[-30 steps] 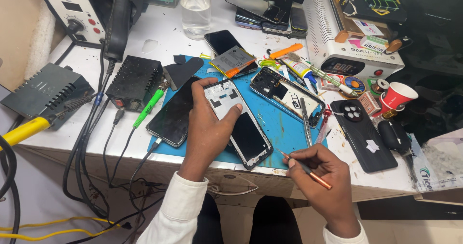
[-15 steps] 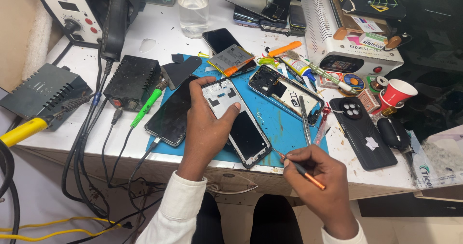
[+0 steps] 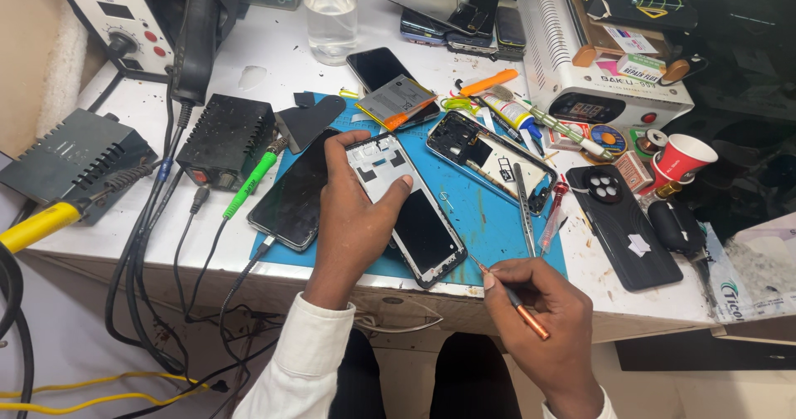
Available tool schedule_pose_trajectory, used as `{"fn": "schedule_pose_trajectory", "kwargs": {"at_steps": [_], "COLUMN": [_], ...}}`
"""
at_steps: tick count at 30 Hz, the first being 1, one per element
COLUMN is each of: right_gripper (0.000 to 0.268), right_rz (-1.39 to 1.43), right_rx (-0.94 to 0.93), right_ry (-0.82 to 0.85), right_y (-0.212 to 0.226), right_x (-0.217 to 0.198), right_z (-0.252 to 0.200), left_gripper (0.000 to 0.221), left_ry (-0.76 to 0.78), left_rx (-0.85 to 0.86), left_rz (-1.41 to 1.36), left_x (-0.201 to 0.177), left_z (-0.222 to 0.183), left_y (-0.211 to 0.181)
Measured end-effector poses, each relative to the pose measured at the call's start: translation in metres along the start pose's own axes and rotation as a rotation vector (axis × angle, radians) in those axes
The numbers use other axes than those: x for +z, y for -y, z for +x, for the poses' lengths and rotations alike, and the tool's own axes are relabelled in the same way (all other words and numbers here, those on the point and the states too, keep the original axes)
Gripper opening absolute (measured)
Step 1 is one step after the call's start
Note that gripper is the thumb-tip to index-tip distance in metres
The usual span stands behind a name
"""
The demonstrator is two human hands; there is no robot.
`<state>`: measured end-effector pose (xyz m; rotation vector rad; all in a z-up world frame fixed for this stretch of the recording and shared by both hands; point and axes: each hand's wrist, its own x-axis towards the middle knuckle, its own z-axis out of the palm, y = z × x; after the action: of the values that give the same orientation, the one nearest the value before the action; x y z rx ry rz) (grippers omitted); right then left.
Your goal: The person cleans the interior edges of a phone frame and battery compartment using a small tool, scraping away adhesive residue before placing the frame down on the bench.
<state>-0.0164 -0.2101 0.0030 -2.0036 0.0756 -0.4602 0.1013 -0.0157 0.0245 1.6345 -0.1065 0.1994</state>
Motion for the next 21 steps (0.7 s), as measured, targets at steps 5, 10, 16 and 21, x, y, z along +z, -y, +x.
{"fn": "schedule_pose_trajectory", "kwargs": {"at_steps": [5, 10, 16, 21], "right_gripper": [0.013, 0.012, 0.011, 0.014], "right_rz": [-0.019, -0.023, -0.153, -0.218], "right_rx": [0.047, 0.067, 0.03, 0.007], "right_ry": [0.008, 0.003, -0.073, -0.085], "right_y": [0.002, 0.008, 0.02, 0.026], "right_x": [-0.001, 0.0, 0.008, 0.012], "right_z": [0.002, 0.002, -0.002, -0.006], "left_gripper": [0.059, 0.059, 0.059, 0.056], "left_ry": [0.012, 0.009, 0.004, 0.007], "left_rx": [-0.038, -0.037, -0.03, -0.014], "left_rz": [-0.016, 0.0, 0.012, 0.018], "left_x": [0.0, 0.0, 0.0, 0.0], "left_z": [0.0, 0.001, 0.0, 0.001], "left_y": [-0.002, -0.002, 0.0, 0.003]}}
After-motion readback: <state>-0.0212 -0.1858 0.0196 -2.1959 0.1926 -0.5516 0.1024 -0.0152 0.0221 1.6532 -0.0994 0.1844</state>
